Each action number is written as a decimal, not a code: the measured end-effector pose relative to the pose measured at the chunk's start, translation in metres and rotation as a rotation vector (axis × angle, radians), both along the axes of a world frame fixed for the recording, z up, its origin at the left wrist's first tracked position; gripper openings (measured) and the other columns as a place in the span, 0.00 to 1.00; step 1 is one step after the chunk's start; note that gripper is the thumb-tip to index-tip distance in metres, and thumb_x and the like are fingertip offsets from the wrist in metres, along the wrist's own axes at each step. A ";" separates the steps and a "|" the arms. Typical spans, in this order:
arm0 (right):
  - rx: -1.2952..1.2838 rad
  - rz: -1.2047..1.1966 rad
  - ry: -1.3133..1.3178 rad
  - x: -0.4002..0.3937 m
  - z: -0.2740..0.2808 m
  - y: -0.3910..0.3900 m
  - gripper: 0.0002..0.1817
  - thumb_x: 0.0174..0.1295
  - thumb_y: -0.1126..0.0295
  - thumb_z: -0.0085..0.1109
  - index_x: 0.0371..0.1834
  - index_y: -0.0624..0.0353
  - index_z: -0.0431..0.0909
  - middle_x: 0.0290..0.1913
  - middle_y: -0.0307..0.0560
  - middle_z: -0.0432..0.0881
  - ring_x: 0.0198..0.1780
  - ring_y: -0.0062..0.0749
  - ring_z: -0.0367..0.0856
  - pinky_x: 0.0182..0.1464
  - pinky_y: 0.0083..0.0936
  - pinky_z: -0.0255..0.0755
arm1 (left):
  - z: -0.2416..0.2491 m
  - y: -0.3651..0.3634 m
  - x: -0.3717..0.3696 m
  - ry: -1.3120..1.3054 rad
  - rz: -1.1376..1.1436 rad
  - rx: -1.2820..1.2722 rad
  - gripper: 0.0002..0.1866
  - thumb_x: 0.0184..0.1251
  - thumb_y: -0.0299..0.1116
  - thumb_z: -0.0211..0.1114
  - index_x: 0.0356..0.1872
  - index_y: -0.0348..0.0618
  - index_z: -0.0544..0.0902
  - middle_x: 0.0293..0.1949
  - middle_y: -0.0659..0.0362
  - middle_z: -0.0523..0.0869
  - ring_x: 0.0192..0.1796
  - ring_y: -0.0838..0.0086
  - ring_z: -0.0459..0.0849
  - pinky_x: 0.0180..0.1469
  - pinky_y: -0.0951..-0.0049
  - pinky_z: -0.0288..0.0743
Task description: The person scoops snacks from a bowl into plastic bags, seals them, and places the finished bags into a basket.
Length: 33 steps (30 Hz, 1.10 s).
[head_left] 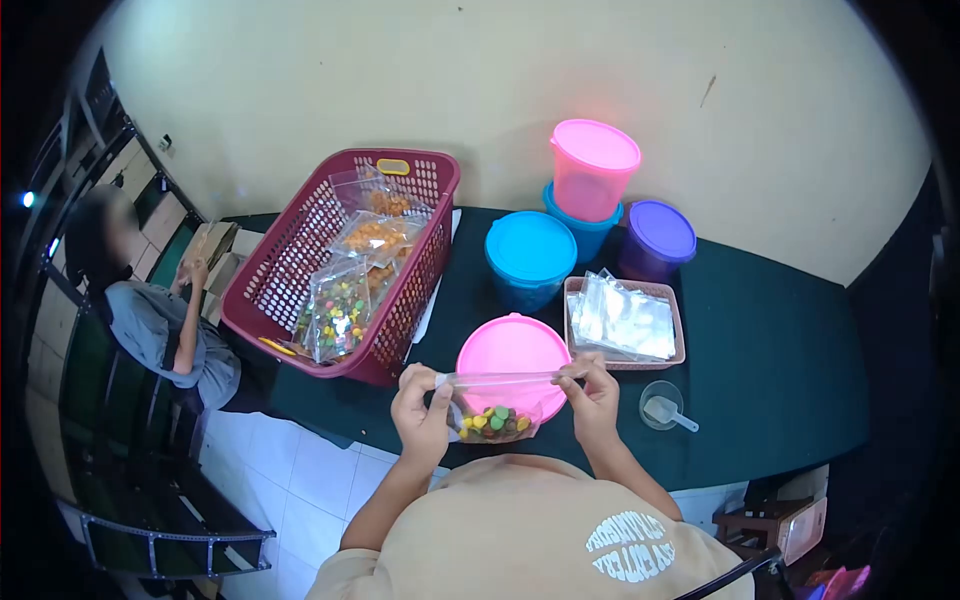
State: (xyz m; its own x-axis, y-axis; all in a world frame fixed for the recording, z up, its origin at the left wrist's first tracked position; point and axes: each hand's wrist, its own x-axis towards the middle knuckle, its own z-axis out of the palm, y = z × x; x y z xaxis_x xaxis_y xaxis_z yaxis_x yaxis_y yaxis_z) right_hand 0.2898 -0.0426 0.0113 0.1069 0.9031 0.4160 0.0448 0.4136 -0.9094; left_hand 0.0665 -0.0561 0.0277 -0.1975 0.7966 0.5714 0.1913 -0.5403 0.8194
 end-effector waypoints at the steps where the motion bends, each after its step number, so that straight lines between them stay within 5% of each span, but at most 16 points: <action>1: 0.073 -0.037 -0.052 0.001 0.006 0.000 0.01 0.55 0.75 0.67 0.29 0.59 0.84 0.31 0.38 0.82 0.41 0.29 0.69 0.50 0.26 0.65 | 0.000 0.005 0.003 -0.085 -0.017 -0.070 0.05 0.65 0.27 0.63 0.31 0.38 0.78 0.30 0.59 0.78 0.37 0.71 0.73 0.53 0.70 0.63; 2: 0.149 -0.080 -0.108 0.003 0.012 0.001 0.01 0.55 0.76 0.67 0.29 0.60 0.84 0.30 0.38 0.82 0.40 0.29 0.70 0.49 0.26 0.65 | 0.001 0.012 0.009 -0.174 -0.041 -0.136 0.04 0.65 0.26 0.63 0.33 0.38 0.77 0.32 0.59 0.78 0.37 0.71 0.73 0.52 0.71 0.64; 3: 0.204 -0.102 -0.046 0.000 0.017 -0.001 0.03 0.55 0.77 0.66 0.32 0.61 0.83 0.32 0.42 0.82 0.42 0.32 0.73 0.49 0.29 0.66 | 0.013 0.023 0.025 -0.200 0.029 0.100 0.07 0.65 0.27 0.63 0.39 0.36 0.76 0.37 0.57 0.77 0.40 0.70 0.73 0.51 0.71 0.65; 4: 0.203 -0.102 -0.056 -0.006 0.023 -0.006 0.03 0.55 0.77 0.66 0.32 0.61 0.83 0.32 0.42 0.82 0.42 0.32 0.73 0.49 0.29 0.66 | 0.016 0.026 0.031 -0.097 0.329 0.218 0.13 0.64 0.31 0.66 0.44 0.36 0.75 0.42 0.54 0.76 0.44 0.67 0.75 0.53 0.68 0.66; 6: 0.285 -0.137 0.143 -0.018 0.037 -0.010 0.06 0.56 0.78 0.64 0.37 0.61 0.82 0.35 0.46 0.81 0.48 0.35 0.75 0.49 0.29 0.68 | 0.015 0.015 0.036 -0.009 0.293 0.285 0.18 0.63 0.36 0.67 0.46 0.35 0.74 0.52 0.50 0.74 0.53 0.66 0.74 0.58 0.69 0.66; 9: 0.416 0.006 -0.061 -0.031 0.046 -0.013 0.09 0.57 0.77 0.63 0.41 0.61 0.81 0.41 0.47 0.80 0.51 0.40 0.76 0.49 0.30 0.69 | 0.019 0.006 0.042 0.239 -0.172 0.178 0.28 0.64 0.47 0.67 0.53 0.33 0.73 0.54 0.49 0.75 0.55 0.65 0.75 0.59 0.66 0.67; 10: 0.420 0.094 -0.132 -0.036 0.049 -0.016 0.11 0.56 0.76 0.63 0.43 0.61 0.80 0.42 0.47 0.79 0.51 0.42 0.76 0.49 0.30 0.70 | 0.018 0.003 0.044 0.241 -0.172 0.179 0.28 0.64 0.47 0.67 0.53 0.33 0.73 0.54 0.49 0.75 0.55 0.65 0.75 0.59 0.66 0.67; 12: 0.396 0.134 -0.184 -0.043 0.042 -0.018 0.13 0.55 0.74 0.65 0.45 0.59 0.80 0.45 0.47 0.79 0.51 0.43 0.75 0.50 0.33 0.68 | 0.017 -0.003 0.049 -0.020 -0.286 -0.066 0.27 0.66 0.49 0.64 0.52 0.33 0.75 0.56 0.48 0.76 0.53 0.64 0.77 0.61 0.65 0.66; 14: 0.364 0.170 -0.234 -0.041 0.036 -0.016 0.16 0.54 0.72 0.66 0.47 0.57 0.80 0.48 0.47 0.78 0.51 0.44 0.74 0.50 0.36 0.67 | 0.021 -0.001 0.046 -0.071 -0.235 -0.051 0.18 0.65 0.40 0.64 0.49 0.38 0.79 0.49 0.50 0.82 0.46 0.61 0.82 0.56 0.61 0.68; 16: 0.576 -0.222 -0.533 -0.034 0.042 -0.012 0.18 0.51 0.69 0.68 0.47 0.54 0.80 0.51 0.45 0.77 0.50 0.40 0.73 0.52 0.38 0.61 | 0.026 0.003 0.030 0.488 -0.063 0.247 0.12 0.68 0.38 0.59 0.45 0.43 0.82 0.43 0.56 0.86 0.44 0.64 0.82 0.53 0.63 0.65; 17: 0.517 -0.293 -0.485 -0.034 0.047 -0.011 0.17 0.48 0.65 0.71 0.43 0.48 0.82 0.52 0.38 0.78 0.49 0.34 0.72 0.52 0.40 0.57 | 0.029 0.002 0.031 0.482 -0.023 0.248 0.10 0.68 0.39 0.57 0.38 0.46 0.83 0.38 0.62 0.86 0.40 0.67 0.80 0.48 0.63 0.60; 21: 0.469 -0.031 -0.877 -0.018 0.096 -0.008 0.14 0.43 0.66 0.76 0.34 0.43 0.83 0.44 0.27 0.82 0.47 0.29 0.74 0.57 0.42 0.54 | 0.037 0.001 0.018 0.678 -0.035 0.295 0.12 0.69 0.39 0.55 0.32 0.43 0.81 0.33 0.61 0.84 0.34 0.67 0.78 0.44 0.62 0.57; 27: 0.337 0.161 -0.890 -0.016 0.102 -0.012 0.11 0.44 0.71 0.73 0.30 0.46 0.81 0.33 0.28 0.83 0.46 0.28 0.74 0.59 0.43 0.54 | 0.050 -0.006 0.011 0.837 0.008 0.369 0.11 0.65 0.40 0.58 0.27 0.45 0.80 0.26 0.64 0.81 0.29 0.70 0.75 0.43 0.60 0.54; 33: 0.294 0.172 -0.864 -0.011 0.090 -0.017 0.11 0.44 0.73 0.73 0.30 0.48 0.81 0.34 0.29 0.83 0.47 0.31 0.73 0.59 0.45 0.55 | 0.060 -0.012 0.001 0.758 -0.079 0.359 0.14 0.66 0.40 0.58 0.21 0.47 0.79 0.22 0.67 0.80 0.27 0.72 0.74 0.45 0.59 0.55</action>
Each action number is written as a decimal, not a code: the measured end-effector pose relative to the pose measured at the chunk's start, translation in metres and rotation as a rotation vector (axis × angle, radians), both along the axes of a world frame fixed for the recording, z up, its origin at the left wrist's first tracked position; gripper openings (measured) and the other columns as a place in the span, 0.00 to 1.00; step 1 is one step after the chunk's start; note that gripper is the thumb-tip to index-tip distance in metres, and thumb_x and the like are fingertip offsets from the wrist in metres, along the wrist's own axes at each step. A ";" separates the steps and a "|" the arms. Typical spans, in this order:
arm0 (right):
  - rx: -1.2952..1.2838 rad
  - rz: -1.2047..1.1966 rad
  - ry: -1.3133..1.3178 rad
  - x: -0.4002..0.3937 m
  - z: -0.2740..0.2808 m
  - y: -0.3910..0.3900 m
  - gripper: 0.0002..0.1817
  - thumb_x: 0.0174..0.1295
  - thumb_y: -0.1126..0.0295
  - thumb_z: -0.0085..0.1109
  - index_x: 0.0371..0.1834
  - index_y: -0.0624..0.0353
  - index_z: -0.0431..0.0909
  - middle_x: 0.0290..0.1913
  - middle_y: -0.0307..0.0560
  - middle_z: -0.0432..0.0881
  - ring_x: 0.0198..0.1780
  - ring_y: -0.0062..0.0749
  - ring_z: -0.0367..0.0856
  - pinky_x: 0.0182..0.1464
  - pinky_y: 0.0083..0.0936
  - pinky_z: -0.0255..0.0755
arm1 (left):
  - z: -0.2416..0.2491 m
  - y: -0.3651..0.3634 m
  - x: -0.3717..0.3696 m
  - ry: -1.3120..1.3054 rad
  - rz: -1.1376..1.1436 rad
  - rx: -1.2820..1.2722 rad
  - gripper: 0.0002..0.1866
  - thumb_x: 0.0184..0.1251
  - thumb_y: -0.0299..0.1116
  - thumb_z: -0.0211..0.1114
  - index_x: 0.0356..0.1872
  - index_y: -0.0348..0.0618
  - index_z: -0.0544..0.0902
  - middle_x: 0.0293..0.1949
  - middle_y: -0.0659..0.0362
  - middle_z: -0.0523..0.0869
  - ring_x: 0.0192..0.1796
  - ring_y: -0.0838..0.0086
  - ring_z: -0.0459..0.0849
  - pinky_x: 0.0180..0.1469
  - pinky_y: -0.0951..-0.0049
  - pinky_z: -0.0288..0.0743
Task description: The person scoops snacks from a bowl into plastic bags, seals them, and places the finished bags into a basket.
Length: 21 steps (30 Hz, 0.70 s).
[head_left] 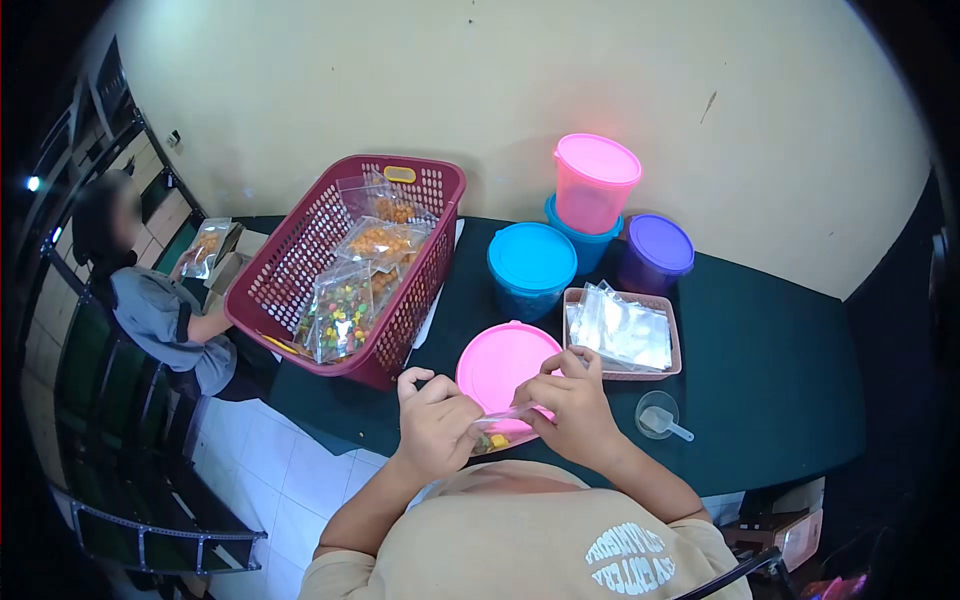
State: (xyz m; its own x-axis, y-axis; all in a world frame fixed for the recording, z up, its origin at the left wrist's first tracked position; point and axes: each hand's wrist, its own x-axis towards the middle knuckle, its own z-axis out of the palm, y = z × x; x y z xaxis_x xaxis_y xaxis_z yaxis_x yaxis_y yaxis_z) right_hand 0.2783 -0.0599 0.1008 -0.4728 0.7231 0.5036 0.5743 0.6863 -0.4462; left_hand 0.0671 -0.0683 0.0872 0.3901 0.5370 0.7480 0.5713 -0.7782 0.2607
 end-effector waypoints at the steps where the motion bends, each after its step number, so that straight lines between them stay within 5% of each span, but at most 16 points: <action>1: -0.003 -0.002 0.000 0.001 -0.002 -0.001 0.11 0.44 0.73 0.73 0.30 0.48 0.81 0.34 0.29 0.83 0.47 0.31 0.73 0.59 0.45 0.55 | -0.001 0.000 -0.002 -0.015 0.009 -0.004 0.15 0.67 0.40 0.57 0.21 0.48 0.79 0.21 0.67 0.80 0.27 0.72 0.73 0.46 0.60 0.55; 6: -0.033 -0.079 0.004 0.008 -0.012 -0.001 0.10 0.47 0.71 0.73 0.31 0.49 0.81 0.33 0.31 0.83 0.48 0.33 0.74 0.63 0.51 0.53 | 0.003 -0.003 -0.008 -0.051 0.015 -0.051 0.17 0.68 0.41 0.57 0.19 0.48 0.79 0.20 0.68 0.80 0.26 0.73 0.72 0.48 0.61 0.56; 9: -0.019 -0.129 -0.009 0.011 -0.017 -0.001 0.07 0.51 0.68 0.70 0.30 0.50 0.80 0.30 0.31 0.82 0.46 0.33 0.74 0.61 0.56 0.55 | 0.007 -0.005 -0.012 -0.071 0.013 -0.074 0.10 0.60 0.37 0.63 0.22 0.45 0.80 0.21 0.66 0.79 0.28 0.72 0.75 0.48 0.57 0.56; 15: -0.011 -0.165 0.004 0.020 -0.028 -0.001 0.07 0.51 0.69 0.69 0.30 0.51 0.80 0.31 0.36 0.82 0.45 0.36 0.74 0.63 0.54 0.55 | 0.012 -0.005 -0.019 -0.089 0.089 -0.075 0.20 0.68 0.41 0.55 0.15 0.47 0.78 0.19 0.66 0.79 0.27 0.72 0.72 0.49 0.61 0.57; 17: -0.056 -0.199 0.023 0.023 -0.032 0.002 0.07 0.52 0.69 0.69 0.32 0.52 0.80 0.33 0.38 0.82 0.47 0.34 0.74 0.63 0.54 0.56 | 0.007 -0.002 -0.028 -0.153 0.072 -0.109 0.13 0.64 0.38 0.60 0.20 0.46 0.79 0.19 0.65 0.79 0.26 0.71 0.74 0.48 0.59 0.60; 18: -0.099 -0.233 0.046 0.024 -0.037 0.005 0.07 0.54 0.70 0.68 0.33 0.53 0.79 0.36 0.39 0.81 0.49 0.33 0.74 0.64 0.53 0.56 | -0.009 0.004 -0.037 -0.414 0.018 -0.084 0.14 0.70 0.40 0.57 0.26 0.44 0.79 0.19 0.64 0.78 0.24 0.75 0.75 0.45 0.65 0.67; 19: -0.098 -0.229 0.049 0.027 -0.048 0.012 0.07 0.54 0.70 0.68 0.33 0.53 0.79 0.36 0.39 0.81 0.49 0.33 0.74 0.64 0.53 0.56 | -0.008 -0.001 -0.044 -0.933 0.070 -0.356 0.15 0.75 0.41 0.52 0.34 0.42 0.78 0.19 0.63 0.78 0.24 0.79 0.76 0.41 0.71 0.73; 21: -0.720 0.076 0.942 0.030 -0.073 0.022 0.14 0.56 0.65 0.69 0.41 0.56 0.77 0.47 0.44 0.79 0.55 0.33 0.73 0.63 0.49 0.61 | -0.004 0.013 -0.058 -1.028 0.056 -0.332 0.16 0.78 0.41 0.48 0.40 0.38 0.76 0.21 0.63 0.77 0.26 0.82 0.77 0.34 0.78 0.74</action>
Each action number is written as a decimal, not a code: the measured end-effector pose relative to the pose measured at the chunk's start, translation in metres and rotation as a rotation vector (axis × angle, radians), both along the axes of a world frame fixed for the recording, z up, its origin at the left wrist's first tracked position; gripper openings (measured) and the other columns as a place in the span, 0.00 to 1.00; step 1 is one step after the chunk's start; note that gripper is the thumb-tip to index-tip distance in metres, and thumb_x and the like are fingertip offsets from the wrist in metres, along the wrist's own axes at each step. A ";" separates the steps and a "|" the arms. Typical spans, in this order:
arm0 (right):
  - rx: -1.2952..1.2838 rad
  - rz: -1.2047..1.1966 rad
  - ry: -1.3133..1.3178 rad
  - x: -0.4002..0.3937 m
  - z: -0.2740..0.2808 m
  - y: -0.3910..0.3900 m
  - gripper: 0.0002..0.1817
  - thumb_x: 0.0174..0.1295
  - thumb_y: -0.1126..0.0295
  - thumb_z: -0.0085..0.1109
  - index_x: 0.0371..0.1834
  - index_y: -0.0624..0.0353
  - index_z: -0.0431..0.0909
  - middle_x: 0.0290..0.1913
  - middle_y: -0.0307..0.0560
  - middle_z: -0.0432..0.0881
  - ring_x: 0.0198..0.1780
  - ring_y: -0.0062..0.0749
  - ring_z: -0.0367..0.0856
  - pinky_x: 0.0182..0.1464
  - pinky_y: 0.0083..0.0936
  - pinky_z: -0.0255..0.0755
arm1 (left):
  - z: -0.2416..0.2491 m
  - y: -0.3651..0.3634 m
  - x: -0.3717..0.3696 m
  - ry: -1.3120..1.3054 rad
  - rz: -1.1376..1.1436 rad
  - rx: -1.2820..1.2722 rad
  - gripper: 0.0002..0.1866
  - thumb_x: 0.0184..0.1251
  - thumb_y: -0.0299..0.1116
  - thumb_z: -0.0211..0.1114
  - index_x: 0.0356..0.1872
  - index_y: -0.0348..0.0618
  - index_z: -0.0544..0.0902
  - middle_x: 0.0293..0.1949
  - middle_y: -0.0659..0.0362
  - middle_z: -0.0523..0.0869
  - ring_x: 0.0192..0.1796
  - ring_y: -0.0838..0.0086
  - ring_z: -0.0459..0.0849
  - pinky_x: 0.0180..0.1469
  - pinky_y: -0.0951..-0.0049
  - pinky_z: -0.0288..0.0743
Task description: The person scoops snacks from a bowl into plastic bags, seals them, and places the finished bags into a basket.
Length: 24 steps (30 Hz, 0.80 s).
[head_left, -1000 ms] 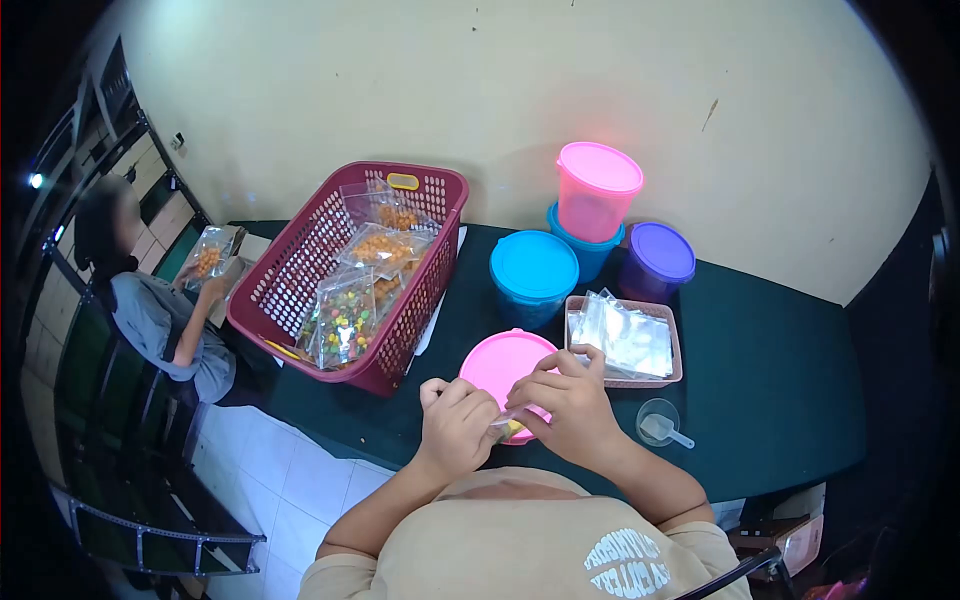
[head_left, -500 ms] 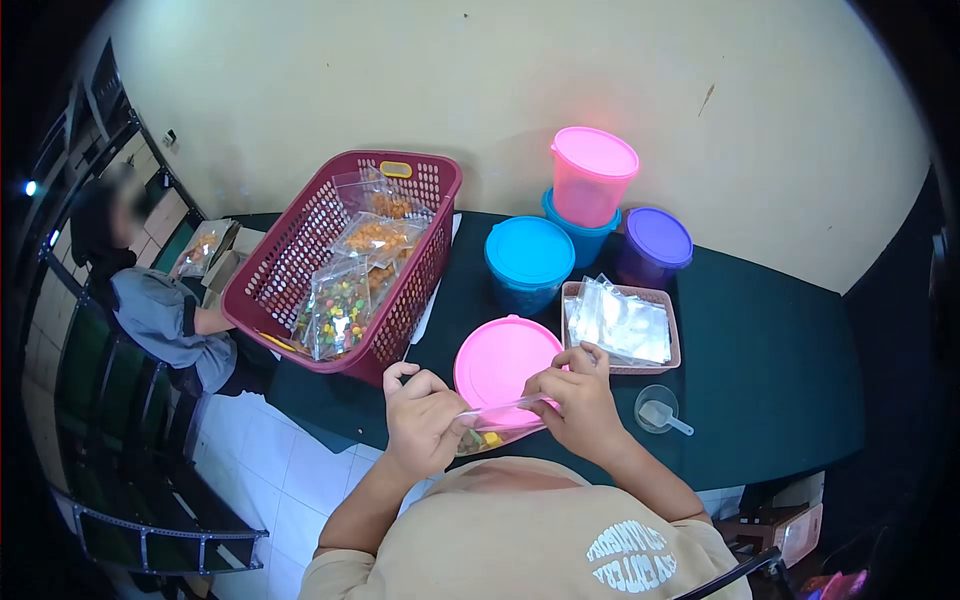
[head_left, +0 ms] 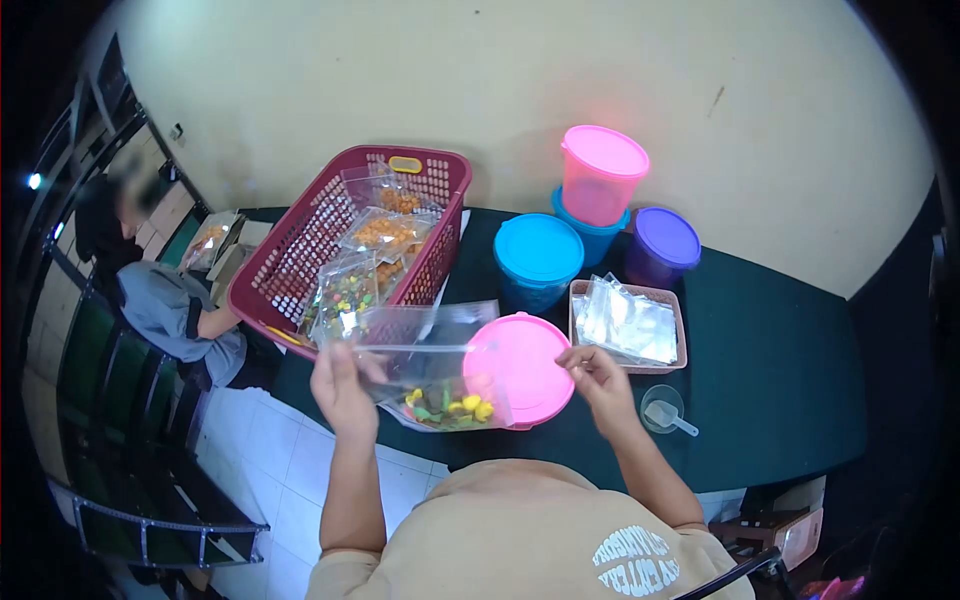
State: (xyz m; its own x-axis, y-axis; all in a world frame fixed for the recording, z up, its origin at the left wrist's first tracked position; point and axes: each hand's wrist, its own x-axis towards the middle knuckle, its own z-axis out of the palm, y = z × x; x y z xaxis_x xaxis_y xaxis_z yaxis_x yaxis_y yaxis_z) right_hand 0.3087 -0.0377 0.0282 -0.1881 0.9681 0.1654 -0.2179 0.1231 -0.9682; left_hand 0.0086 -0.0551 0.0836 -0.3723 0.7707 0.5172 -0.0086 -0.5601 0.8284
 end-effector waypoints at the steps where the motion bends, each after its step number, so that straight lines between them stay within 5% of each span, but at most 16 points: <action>1: 0.053 0.067 -0.081 -0.012 0.006 -0.007 0.30 0.53 0.55 0.72 0.53 0.58 0.70 0.59 0.47 0.72 0.61 0.35 0.70 0.63 0.41 0.63 | 0.001 0.002 0.006 -0.029 0.007 -0.115 0.15 0.78 0.40 0.48 0.41 0.38 0.77 0.23 0.64 0.77 0.25 0.83 0.76 0.32 0.79 0.74; 2: 0.041 0.182 -0.081 -0.026 0.014 -0.016 0.43 0.45 0.51 0.77 0.60 0.59 0.63 0.66 0.50 0.66 0.65 0.37 0.67 0.66 0.38 0.62 | 0.001 0.004 0.018 -0.061 0.010 -0.233 0.15 0.78 0.39 0.49 0.41 0.38 0.77 0.24 0.65 0.76 0.24 0.84 0.75 0.29 0.80 0.73; 4: 0.055 0.355 -0.145 -0.044 0.009 -0.018 0.49 0.42 0.53 0.80 0.64 0.58 0.58 0.70 0.51 0.62 0.69 0.38 0.63 0.67 0.40 0.61 | -0.005 0.015 0.029 -0.236 -0.062 -0.173 0.13 0.78 0.39 0.50 0.43 0.39 0.76 0.26 0.66 0.76 0.24 0.86 0.73 0.24 0.82 0.71; 5: 0.011 0.364 -0.191 -0.052 0.005 -0.020 0.46 0.45 0.63 0.79 0.65 0.59 0.59 0.65 0.51 0.69 0.65 0.38 0.70 0.64 0.39 0.68 | -0.004 0.021 0.032 -0.362 -0.080 -0.216 0.13 0.77 0.40 0.50 0.37 0.42 0.73 0.24 0.63 0.75 0.22 0.82 0.73 0.23 0.80 0.69; 7: -0.134 0.435 -0.219 -0.059 -0.013 -0.015 0.42 0.48 0.68 0.76 0.65 0.60 0.61 0.61 0.51 0.73 0.60 0.36 0.74 0.60 0.35 0.72 | -0.007 0.024 0.030 -0.565 -0.229 -0.217 0.14 0.77 0.40 0.50 0.31 0.45 0.71 0.23 0.60 0.76 0.22 0.75 0.76 0.24 0.77 0.71; 9: -0.355 0.468 -0.129 -0.065 -0.011 -0.014 0.31 0.54 0.78 0.67 0.62 0.63 0.66 0.48 0.49 0.81 0.48 0.30 0.82 0.49 0.25 0.80 | -0.012 0.022 0.020 -0.525 -0.234 -0.318 0.16 0.78 0.46 0.45 0.50 0.43 0.70 0.40 0.53 0.80 0.38 0.65 0.84 0.37 0.66 0.81; 11: -0.423 0.326 -0.009 -0.055 -0.009 -0.009 0.31 0.55 0.74 0.69 0.62 0.65 0.65 0.50 0.51 0.79 0.48 0.33 0.83 0.47 0.24 0.80 | -0.016 0.022 0.004 -0.368 -0.261 -0.314 0.24 0.78 0.51 0.38 0.66 0.51 0.58 0.62 0.47 0.72 0.54 0.58 0.82 0.48 0.57 0.81; 12: -0.312 0.082 0.165 -0.051 -0.025 -0.002 0.28 0.57 0.73 0.66 0.61 0.63 0.66 0.50 0.48 0.79 0.50 0.31 0.82 0.46 0.21 0.80 | -0.016 0.022 -0.003 -0.387 -0.245 -0.313 0.23 0.78 0.51 0.37 0.66 0.53 0.58 0.65 0.47 0.70 0.55 0.57 0.82 0.49 0.57 0.80; 13: -0.193 -0.005 0.507 -0.044 -0.029 0.008 0.22 0.62 0.70 0.62 0.58 0.60 0.68 0.49 0.45 0.80 0.49 0.27 0.81 0.45 0.18 0.80 | -0.019 0.021 -0.012 -0.383 -0.245 -0.340 0.22 0.78 0.51 0.37 0.65 0.53 0.58 0.64 0.47 0.71 0.55 0.58 0.82 0.48 0.58 0.81; 15: -0.438 -0.327 0.974 -0.030 -0.038 0.027 0.12 0.69 0.70 0.53 0.53 0.59 0.72 0.44 0.41 0.81 0.41 0.22 0.82 0.39 0.18 0.81 | -0.029 0.019 -0.029 -0.387 -0.277 -0.428 0.22 0.78 0.50 0.39 0.64 0.52 0.58 0.63 0.47 0.72 0.55 0.59 0.82 0.47 0.59 0.81; 18: -0.458 -0.094 0.677 -0.054 -0.048 0.019 0.11 0.68 0.69 0.55 0.51 0.60 0.74 0.39 0.41 0.83 0.36 0.24 0.84 0.34 0.14 0.81 | -0.038 0.015 -0.051 -0.332 -0.459 -0.608 0.22 0.78 0.48 0.41 0.64 0.49 0.58 0.62 0.47 0.73 0.54 0.59 0.82 0.48 0.59 0.80; 22: -0.472 -0.296 0.827 -0.089 -0.046 0.037 0.13 0.67 0.68 0.57 0.52 0.58 0.74 0.37 0.36 0.82 0.33 0.24 0.82 0.30 0.18 0.79 | -0.033 0.009 -0.090 -0.215 -0.697 -0.679 0.25 0.77 0.46 0.44 0.68 0.46 0.57 0.65 0.45 0.70 0.59 0.56 0.79 0.52 0.57 0.78; 24: -0.403 -0.180 0.736 -0.115 -0.037 0.039 0.19 0.64 0.70 0.60 0.56 0.61 0.69 0.37 0.40 0.80 0.34 0.29 0.83 0.31 0.23 0.83 | -0.029 0.013 -0.112 -0.250 -0.746 -0.680 0.28 0.76 0.47 0.45 0.70 0.46 0.56 0.67 0.45 0.68 0.61 0.54 0.77 0.54 0.56 0.77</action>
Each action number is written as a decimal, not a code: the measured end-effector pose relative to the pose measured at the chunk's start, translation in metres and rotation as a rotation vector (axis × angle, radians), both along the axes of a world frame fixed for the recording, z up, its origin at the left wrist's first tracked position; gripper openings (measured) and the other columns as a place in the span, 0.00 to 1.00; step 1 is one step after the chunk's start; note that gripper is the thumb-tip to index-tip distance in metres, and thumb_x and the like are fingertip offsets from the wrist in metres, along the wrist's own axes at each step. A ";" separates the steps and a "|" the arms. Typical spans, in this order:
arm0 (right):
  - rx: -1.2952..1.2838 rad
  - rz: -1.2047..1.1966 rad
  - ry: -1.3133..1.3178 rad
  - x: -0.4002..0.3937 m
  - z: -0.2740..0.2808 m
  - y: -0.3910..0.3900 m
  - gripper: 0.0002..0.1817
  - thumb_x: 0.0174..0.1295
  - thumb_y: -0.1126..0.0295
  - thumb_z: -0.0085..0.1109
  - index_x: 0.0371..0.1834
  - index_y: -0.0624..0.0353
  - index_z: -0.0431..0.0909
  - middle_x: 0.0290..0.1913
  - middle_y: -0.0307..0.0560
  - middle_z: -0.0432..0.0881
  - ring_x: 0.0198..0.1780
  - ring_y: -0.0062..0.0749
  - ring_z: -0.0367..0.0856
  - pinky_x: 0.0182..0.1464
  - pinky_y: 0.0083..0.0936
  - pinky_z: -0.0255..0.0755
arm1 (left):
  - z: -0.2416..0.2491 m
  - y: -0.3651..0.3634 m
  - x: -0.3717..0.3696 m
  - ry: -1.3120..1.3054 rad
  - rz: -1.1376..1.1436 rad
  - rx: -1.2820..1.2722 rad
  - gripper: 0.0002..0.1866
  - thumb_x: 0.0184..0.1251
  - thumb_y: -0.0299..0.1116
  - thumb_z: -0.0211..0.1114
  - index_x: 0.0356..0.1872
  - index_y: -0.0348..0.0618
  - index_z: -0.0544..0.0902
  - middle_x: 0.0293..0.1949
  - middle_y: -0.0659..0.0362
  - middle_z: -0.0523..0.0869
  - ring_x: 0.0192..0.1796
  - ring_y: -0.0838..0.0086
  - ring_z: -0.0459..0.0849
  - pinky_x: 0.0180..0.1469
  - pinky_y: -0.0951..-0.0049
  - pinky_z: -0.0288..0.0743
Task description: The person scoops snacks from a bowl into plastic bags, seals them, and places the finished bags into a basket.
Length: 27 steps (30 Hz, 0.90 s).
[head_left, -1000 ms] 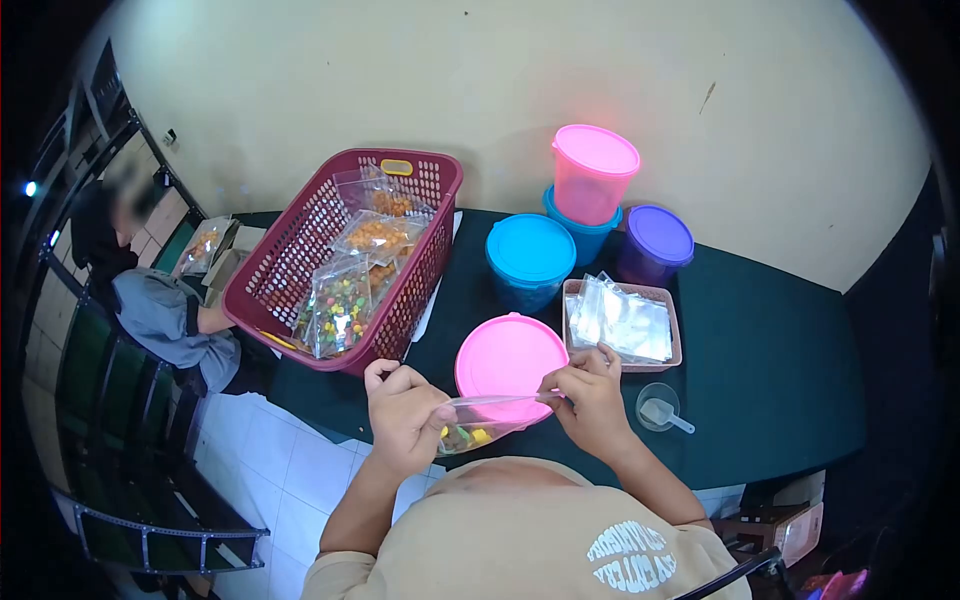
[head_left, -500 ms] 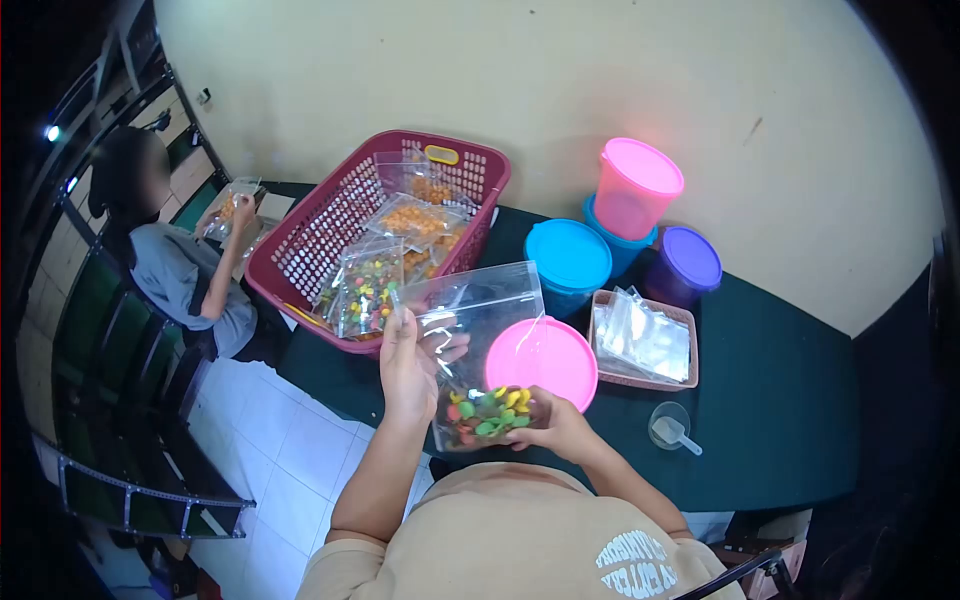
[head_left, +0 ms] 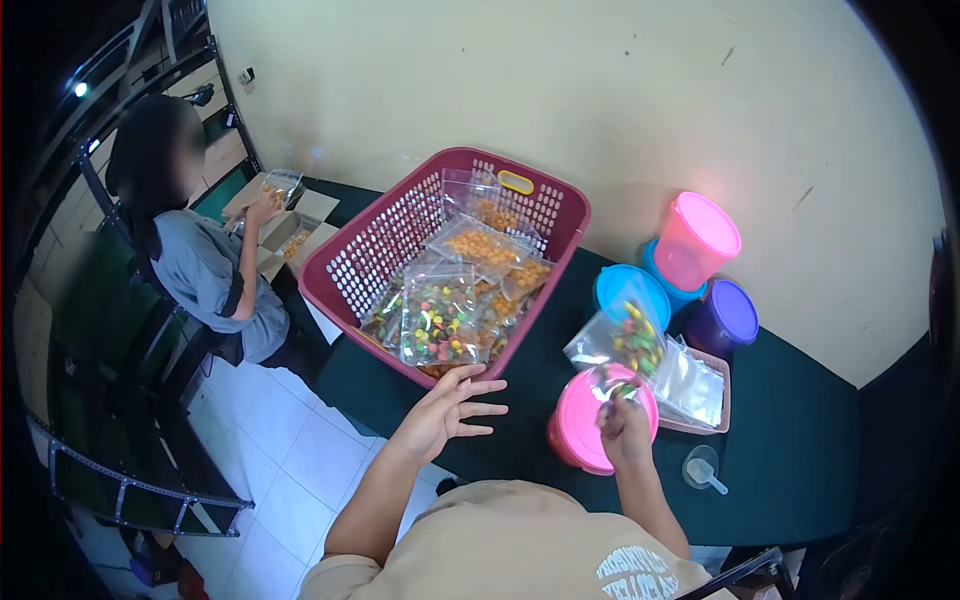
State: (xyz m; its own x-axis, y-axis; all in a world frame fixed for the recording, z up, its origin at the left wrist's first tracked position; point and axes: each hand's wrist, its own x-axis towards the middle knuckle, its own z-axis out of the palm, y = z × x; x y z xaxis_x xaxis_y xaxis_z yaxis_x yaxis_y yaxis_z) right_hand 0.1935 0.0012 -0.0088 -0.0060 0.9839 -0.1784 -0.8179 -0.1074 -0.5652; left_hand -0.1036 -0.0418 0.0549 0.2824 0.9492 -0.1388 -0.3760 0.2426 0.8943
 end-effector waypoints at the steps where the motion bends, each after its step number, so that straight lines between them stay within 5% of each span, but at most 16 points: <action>1: 0.086 0.145 -0.120 -0.017 0.010 -0.002 0.21 0.63 0.72 0.60 0.57 0.62 0.67 0.39 0.42 0.79 0.35 0.30 0.83 0.32 0.24 0.83 | 0.004 0.004 -0.011 -0.030 -0.035 0.006 0.29 0.76 0.48 0.46 0.71 0.46 0.56 0.67 0.45 0.68 0.62 0.54 0.76 0.55 0.56 0.76; 8: 0.163 0.553 -0.540 -0.130 0.076 0.029 0.32 0.62 0.76 0.59 0.67 0.62 0.55 0.56 0.54 0.74 0.47 0.40 0.83 0.41 0.35 0.85 | 0.033 0.057 -0.070 -0.019 -0.048 0.027 0.31 0.74 0.43 0.53 0.72 0.46 0.55 0.65 0.52 0.70 0.61 0.63 0.76 0.53 0.59 0.77; 13: 0.109 0.486 -0.375 -0.175 0.072 0.065 0.33 0.65 0.71 0.57 0.70 0.59 0.53 0.61 0.51 0.71 0.56 0.38 0.79 0.49 0.38 0.82 | 0.025 0.106 -0.094 0.037 0.024 -0.001 0.24 0.72 0.31 0.55 0.67 0.48 0.62 0.53 0.58 0.77 0.44 0.72 0.83 0.38 0.65 0.85; 18: 0.042 0.403 -0.202 -0.178 0.049 0.099 0.31 0.68 0.72 0.52 0.70 0.55 0.48 0.64 0.48 0.66 0.58 0.42 0.77 0.54 0.46 0.79 | 0.007 0.149 -0.100 0.083 -0.001 -0.038 0.23 0.72 0.30 0.53 0.67 0.46 0.62 0.53 0.56 0.79 0.45 0.71 0.85 0.38 0.67 0.86; 24: 0.025 0.263 -0.430 -0.193 0.058 0.087 0.34 0.66 0.76 0.51 0.72 0.56 0.45 0.65 0.53 0.65 0.61 0.41 0.74 0.58 0.46 0.75 | -0.016 0.156 -0.104 0.281 -0.011 0.014 0.25 0.72 0.27 0.51 0.69 0.48 0.60 0.51 0.57 0.81 0.46 0.72 0.85 0.37 0.68 0.85; 27: 0.092 0.178 -0.530 -0.197 0.050 0.086 0.38 0.66 0.76 0.53 0.74 0.57 0.42 0.69 0.55 0.60 0.65 0.44 0.69 0.61 0.42 0.71 | -0.006 0.147 -0.101 0.160 -0.008 0.027 0.32 0.71 0.27 0.52 0.74 0.51 0.52 0.61 0.51 0.71 0.56 0.68 0.79 0.42 0.64 0.84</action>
State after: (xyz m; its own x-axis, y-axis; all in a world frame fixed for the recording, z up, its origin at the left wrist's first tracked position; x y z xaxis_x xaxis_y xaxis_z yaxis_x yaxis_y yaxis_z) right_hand -0.0039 0.0875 0.0409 -0.1061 0.9876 -0.1154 -0.3938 -0.1483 -0.9072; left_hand -0.2047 0.1052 0.0493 0.2665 0.9510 -0.1570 -0.2264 0.2201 0.9488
